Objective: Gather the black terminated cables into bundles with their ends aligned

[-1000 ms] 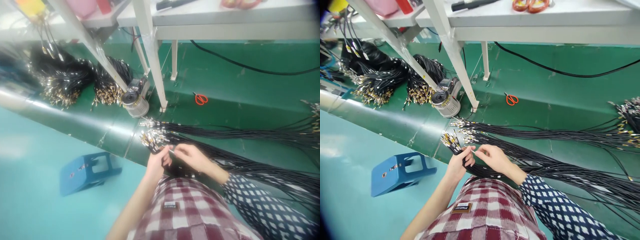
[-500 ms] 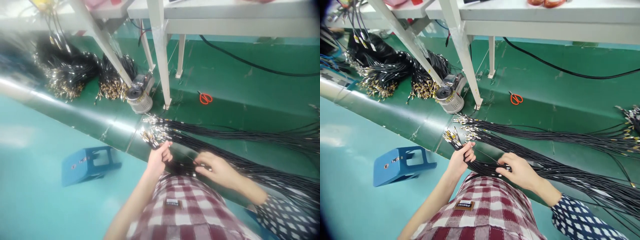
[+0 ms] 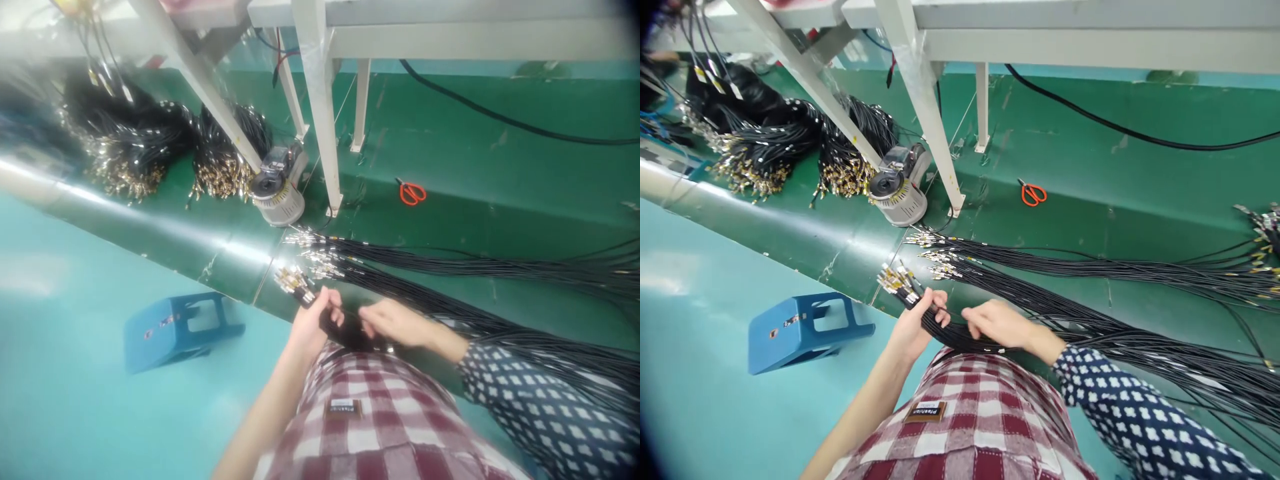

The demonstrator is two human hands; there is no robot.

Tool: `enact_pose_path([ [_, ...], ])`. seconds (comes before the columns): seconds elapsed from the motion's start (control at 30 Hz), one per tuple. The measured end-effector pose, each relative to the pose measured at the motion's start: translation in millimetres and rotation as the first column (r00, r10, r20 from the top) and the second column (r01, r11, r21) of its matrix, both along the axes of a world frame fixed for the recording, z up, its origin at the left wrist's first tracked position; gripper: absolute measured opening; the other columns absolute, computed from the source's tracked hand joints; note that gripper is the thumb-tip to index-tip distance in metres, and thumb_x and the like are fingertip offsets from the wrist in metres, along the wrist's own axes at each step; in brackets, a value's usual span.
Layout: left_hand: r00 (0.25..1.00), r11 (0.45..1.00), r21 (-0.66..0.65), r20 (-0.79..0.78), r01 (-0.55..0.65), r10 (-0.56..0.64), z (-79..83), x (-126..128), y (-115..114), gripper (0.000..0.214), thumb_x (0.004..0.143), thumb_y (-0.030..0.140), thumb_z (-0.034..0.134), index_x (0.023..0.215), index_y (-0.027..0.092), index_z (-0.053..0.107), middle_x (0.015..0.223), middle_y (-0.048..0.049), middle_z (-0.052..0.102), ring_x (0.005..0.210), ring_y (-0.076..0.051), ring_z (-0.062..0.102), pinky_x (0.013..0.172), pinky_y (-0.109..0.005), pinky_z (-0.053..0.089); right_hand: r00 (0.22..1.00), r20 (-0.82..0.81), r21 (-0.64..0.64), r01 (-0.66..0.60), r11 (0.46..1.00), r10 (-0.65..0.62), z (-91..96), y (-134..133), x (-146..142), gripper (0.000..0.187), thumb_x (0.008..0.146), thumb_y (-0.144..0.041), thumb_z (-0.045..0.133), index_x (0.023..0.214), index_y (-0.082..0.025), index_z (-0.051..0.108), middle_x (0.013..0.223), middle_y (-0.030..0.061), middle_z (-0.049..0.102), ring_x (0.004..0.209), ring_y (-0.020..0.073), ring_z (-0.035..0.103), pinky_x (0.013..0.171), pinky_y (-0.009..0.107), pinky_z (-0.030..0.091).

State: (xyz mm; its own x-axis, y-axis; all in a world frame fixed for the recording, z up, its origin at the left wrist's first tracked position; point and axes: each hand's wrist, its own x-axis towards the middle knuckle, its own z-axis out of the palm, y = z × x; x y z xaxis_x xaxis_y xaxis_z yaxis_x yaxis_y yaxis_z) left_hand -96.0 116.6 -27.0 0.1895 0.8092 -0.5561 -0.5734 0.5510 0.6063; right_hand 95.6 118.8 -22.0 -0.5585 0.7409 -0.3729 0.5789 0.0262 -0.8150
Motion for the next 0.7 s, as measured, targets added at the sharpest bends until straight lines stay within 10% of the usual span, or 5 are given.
enact_pose_path([
  [0.17,0.997,0.999,0.038,0.075,-0.024,0.021,-5.1,-7,-6,0.048,0.078,0.044,0.067,0.047,0.016,0.044,0.066,-0.0032,0.056,0.071,-0.015,0.056,0.080,-0.033,0.048,0.915,0.258,0.180,0.269,0.946,-0.309,-53.6,35,42,0.040,0.092,-0.046,0.045,0.079,-0.018,0.070,0.077,0.0036,0.070,0.067,0.0147,0.060,0.062,0.025,0.043],
  [0.33,0.986,1.000,-0.004,0.164,-0.020,0.020,-1.0,1,-8,0.050,0.083,0.042,0.061,0.047,0.017,0.037,0.042,0.0053,0.031,0.040,-0.007,0.030,0.053,-0.026,0.037,0.857,0.267,0.343,0.344,0.874,-0.442,-79.6,64,18,0.014,0.083,-0.030,0.060,0.084,-0.020,0.069,0.101,0.0052,0.067,0.085,0.0192,0.061,0.071,0.028,0.041],
  [0.47,0.994,0.998,0.014,0.091,-0.061,0.059,-1.2,4,-7,0.029,0.081,0.039,0.065,0.067,0.015,0.056,0.040,0.0081,0.029,0.038,-0.005,0.024,0.046,-0.023,0.026,0.862,0.183,0.361,0.389,0.848,-0.473,-60.4,46,22,0.016,0.087,-0.032,0.054,0.084,-0.021,0.066,0.086,0.0028,0.069,0.074,0.0164,0.060,0.068,0.028,0.042],
  [0.7,0.996,0.994,0.077,-0.018,-0.082,0.084,9.5,18,10,0.032,0.074,0.027,0.073,0.102,0.017,0.061,0.045,0.0099,0.035,0.038,-0.004,0.027,0.046,-0.022,0.026,0.842,-0.217,-0.105,0.483,0.869,-0.494,-6.6,-24,46,0.030,0.084,-0.048,0.056,0.081,-0.019,0.058,0.071,0.0037,0.066,0.066,0.0162,0.059,0.063,0.029,0.047],
])
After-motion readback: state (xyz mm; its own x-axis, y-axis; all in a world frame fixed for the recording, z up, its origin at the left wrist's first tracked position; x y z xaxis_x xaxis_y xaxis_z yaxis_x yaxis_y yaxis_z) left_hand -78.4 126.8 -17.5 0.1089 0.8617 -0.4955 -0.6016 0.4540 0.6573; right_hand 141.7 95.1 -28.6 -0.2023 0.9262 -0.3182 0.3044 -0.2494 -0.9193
